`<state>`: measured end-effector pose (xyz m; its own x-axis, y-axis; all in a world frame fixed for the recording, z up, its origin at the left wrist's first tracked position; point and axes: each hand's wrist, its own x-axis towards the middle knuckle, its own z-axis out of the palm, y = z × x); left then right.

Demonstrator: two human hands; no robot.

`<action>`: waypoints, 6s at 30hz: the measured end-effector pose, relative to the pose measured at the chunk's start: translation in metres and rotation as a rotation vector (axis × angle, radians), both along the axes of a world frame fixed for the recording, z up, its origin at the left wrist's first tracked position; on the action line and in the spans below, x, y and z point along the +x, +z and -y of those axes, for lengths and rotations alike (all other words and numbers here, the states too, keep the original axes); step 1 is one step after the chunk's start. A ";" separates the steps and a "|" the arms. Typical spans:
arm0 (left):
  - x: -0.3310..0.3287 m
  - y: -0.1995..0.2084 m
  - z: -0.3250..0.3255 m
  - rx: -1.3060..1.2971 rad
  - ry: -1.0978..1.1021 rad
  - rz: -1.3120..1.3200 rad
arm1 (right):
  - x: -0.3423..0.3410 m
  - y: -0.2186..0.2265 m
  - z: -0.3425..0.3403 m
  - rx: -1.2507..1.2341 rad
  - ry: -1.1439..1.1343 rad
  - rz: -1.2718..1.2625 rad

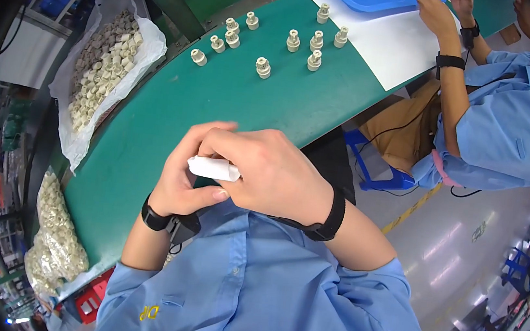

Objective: The person picks up plastic components from a bag, wipes each one with a cloth, and arranges them on the green work surface. They then pick up the components from the surface, wipe them again, and return them to the table.

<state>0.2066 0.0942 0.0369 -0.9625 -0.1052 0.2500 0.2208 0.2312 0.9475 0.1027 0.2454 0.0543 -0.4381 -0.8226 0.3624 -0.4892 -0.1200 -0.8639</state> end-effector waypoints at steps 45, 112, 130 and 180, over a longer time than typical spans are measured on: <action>-0.018 -0.027 0.023 -0.237 0.212 -0.332 | -0.019 -0.055 0.016 0.271 -0.118 0.599; -0.051 -0.055 0.054 0.293 -0.274 0.383 | -0.216 -0.051 -0.063 0.567 -0.448 0.909; -0.053 -0.055 0.061 0.278 -0.305 0.413 | -0.212 -0.060 -0.065 0.442 -0.424 0.885; -0.056 -0.072 0.060 0.279 -0.392 0.369 | -0.171 -0.021 -0.036 0.287 -0.594 0.104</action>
<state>0.1503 0.0337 -0.0353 -0.9605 0.2618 -0.0940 -0.1157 -0.0686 0.9909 -0.0680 0.2816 0.0330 -0.8673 -0.4885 0.0961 -0.3137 0.3862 -0.8675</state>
